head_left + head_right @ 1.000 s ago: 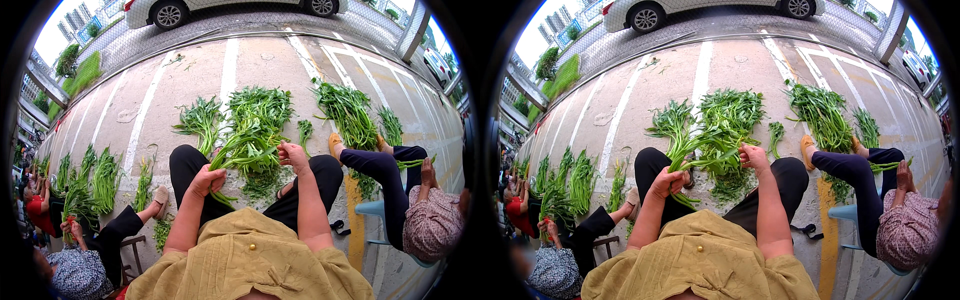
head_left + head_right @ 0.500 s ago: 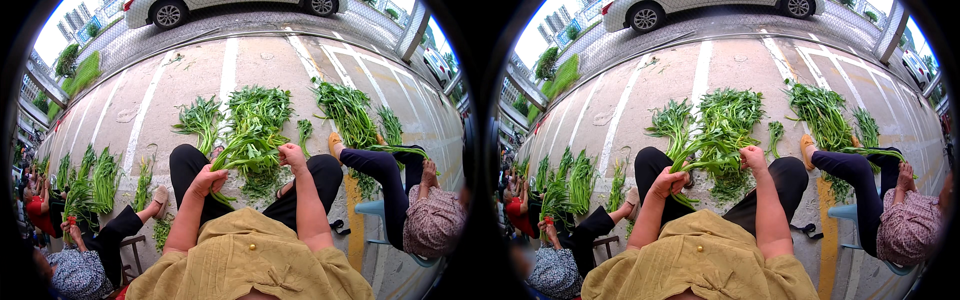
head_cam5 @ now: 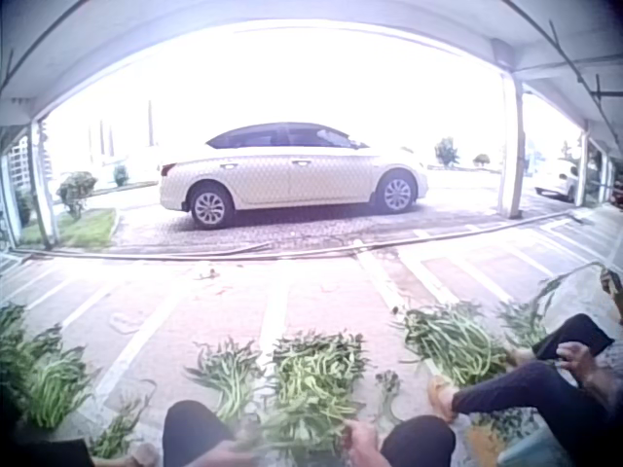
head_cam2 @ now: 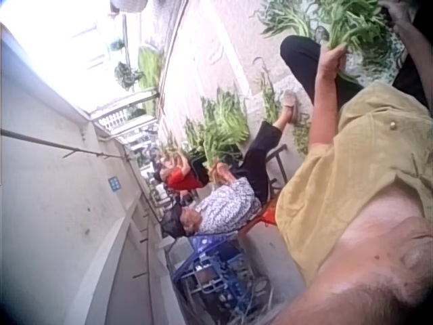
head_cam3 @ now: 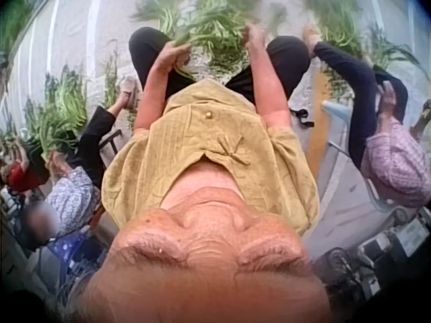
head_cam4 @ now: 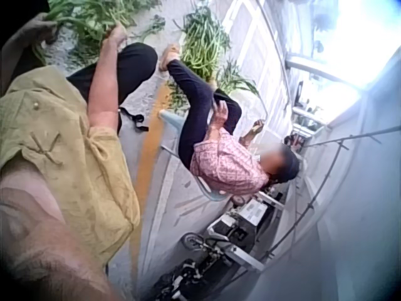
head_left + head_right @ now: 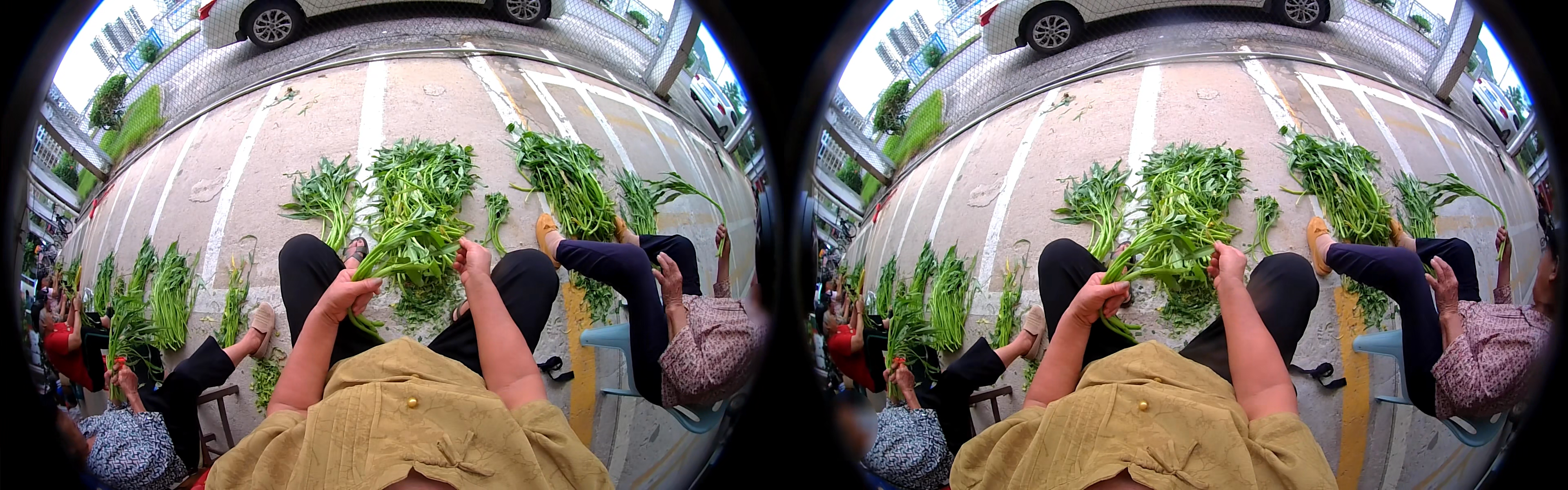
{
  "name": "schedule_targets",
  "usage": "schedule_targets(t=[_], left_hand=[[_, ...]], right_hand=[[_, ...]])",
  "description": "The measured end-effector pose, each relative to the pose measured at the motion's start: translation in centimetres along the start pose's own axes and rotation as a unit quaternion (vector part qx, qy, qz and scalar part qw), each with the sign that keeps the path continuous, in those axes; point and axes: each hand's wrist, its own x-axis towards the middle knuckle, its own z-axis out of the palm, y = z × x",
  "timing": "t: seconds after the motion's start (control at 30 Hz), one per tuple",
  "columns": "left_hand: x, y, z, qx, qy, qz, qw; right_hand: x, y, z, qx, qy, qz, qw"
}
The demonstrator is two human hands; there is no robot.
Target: The person sorts bunches of leafy green vegetables by hand while seated, separating stalks and placing them on the ground.
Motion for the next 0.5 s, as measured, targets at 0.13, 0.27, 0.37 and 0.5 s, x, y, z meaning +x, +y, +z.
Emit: schedule_targets(t=[0.13, 0.27, 0.37, 0.5], left_hand=[[-0.1, 0.0, 0.0, -0.013, 0.009, 0.005, 1.0], [-0.2, -0.2, -0.3, -0.027, 0.014, 0.022, 0.999], [-0.2, 0.0, -0.1, -0.038, 0.031, 0.037, 0.998], [-0.2, -0.5, -1.0, -0.053, 0.022, 0.045, 0.997]], right_hand=[[0.7, -0.3, -0.6, 0.056, 0.047, 0.014, 0.997], [-0.2, -0.9, -0.5, 0.057, 0.031, -0.026, 0.998], [-0.5, -1.2, -0.8, 0.032, -0.013, -0.047, 0.998], [-0.6, -1.7, -1.4, -0.205, -0.138, -0.049, 0.968]])
